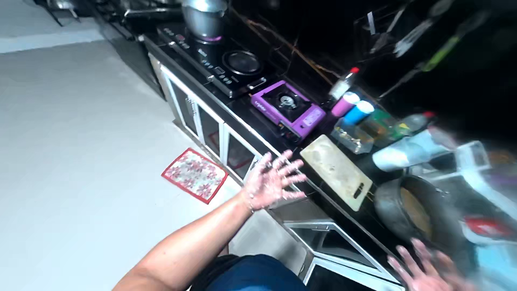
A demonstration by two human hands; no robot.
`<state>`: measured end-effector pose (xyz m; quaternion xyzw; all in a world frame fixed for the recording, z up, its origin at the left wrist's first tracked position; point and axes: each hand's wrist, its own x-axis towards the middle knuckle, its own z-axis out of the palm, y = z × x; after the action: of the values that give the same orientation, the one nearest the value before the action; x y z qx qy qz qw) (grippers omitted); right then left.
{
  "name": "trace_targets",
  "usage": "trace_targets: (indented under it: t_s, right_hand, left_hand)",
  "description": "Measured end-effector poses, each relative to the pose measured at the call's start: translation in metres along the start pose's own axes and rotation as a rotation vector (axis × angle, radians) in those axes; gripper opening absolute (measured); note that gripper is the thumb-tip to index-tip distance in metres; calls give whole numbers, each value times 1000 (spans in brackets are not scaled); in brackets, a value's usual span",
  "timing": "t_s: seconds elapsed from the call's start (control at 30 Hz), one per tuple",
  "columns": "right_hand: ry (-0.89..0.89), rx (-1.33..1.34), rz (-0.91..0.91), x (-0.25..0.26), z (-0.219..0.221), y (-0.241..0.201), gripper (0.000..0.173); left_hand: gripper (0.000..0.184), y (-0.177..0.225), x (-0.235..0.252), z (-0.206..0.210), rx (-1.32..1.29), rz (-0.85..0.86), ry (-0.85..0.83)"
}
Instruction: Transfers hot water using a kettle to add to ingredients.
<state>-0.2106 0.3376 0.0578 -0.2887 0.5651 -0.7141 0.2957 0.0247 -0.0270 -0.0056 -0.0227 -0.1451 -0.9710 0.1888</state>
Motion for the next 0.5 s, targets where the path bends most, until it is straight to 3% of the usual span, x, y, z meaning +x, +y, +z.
trace_targets:
  t_s: [0.17, 0.27, 0.33, 0.4, 0.5]
  right_hand:
    - [-350, 121, 109, 137, 159, 73, 39]
    - [-471, -119, 250, 188, 237, 118, 38]
    - [-567, -496, 269, 216, 280, 156, 34]
    - [-762, -853, 242, 240, 321, 187, 35]
    - [-1086, -1005, 258, 278, 380, 220, 34]
  left_hand:
    - [62, 117, -60, -28, 4, 295, -86]
    - [60, 160, -92, -56, 56, 392, 8]
    - [59, 184, -117, -83, 38, 497, 272]
    - [56, 204, -144, -110, -54, 665, 657]
    - [46, 231, -197, -148, -232, 939, 1111]
